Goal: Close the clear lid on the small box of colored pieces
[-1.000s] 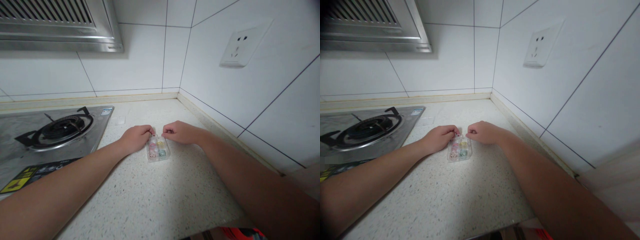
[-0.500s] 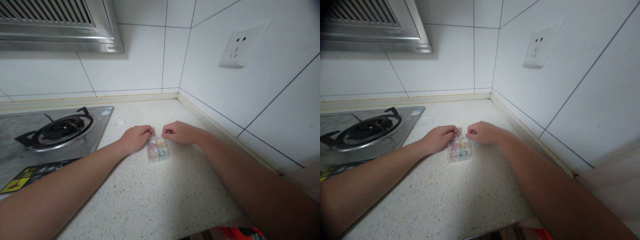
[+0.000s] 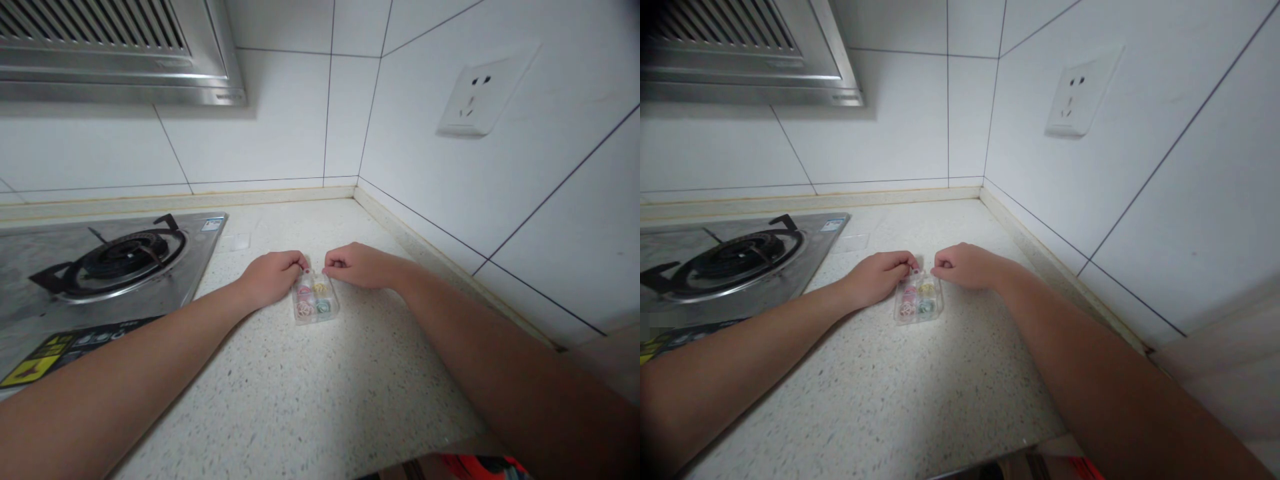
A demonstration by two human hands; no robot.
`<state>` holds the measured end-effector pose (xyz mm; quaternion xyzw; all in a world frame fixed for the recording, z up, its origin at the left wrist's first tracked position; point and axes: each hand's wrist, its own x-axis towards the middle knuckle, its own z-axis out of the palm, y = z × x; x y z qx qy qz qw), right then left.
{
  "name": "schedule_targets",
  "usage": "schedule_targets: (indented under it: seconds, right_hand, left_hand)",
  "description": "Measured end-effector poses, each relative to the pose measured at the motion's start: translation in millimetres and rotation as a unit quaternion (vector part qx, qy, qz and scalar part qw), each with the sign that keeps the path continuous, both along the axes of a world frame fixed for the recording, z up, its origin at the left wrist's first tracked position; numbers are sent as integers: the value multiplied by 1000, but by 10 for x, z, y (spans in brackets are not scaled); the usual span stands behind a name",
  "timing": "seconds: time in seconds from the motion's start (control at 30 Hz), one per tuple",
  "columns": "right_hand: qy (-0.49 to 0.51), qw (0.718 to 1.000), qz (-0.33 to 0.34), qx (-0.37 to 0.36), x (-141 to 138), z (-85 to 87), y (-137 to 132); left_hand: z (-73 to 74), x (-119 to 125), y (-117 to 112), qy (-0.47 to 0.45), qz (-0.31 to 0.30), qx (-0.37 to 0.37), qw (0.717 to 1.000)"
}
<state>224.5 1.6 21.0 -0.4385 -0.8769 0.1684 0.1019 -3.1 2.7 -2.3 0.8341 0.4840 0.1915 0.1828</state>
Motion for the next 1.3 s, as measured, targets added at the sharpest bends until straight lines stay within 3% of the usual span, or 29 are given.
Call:
schedule_targets:
  seconds: [1.3]
  right_hand:
    - [15,1000,-4,-14,14,-11,23]
  left_hand:
    - [-31,-28,24,-17,-4,0,1000]
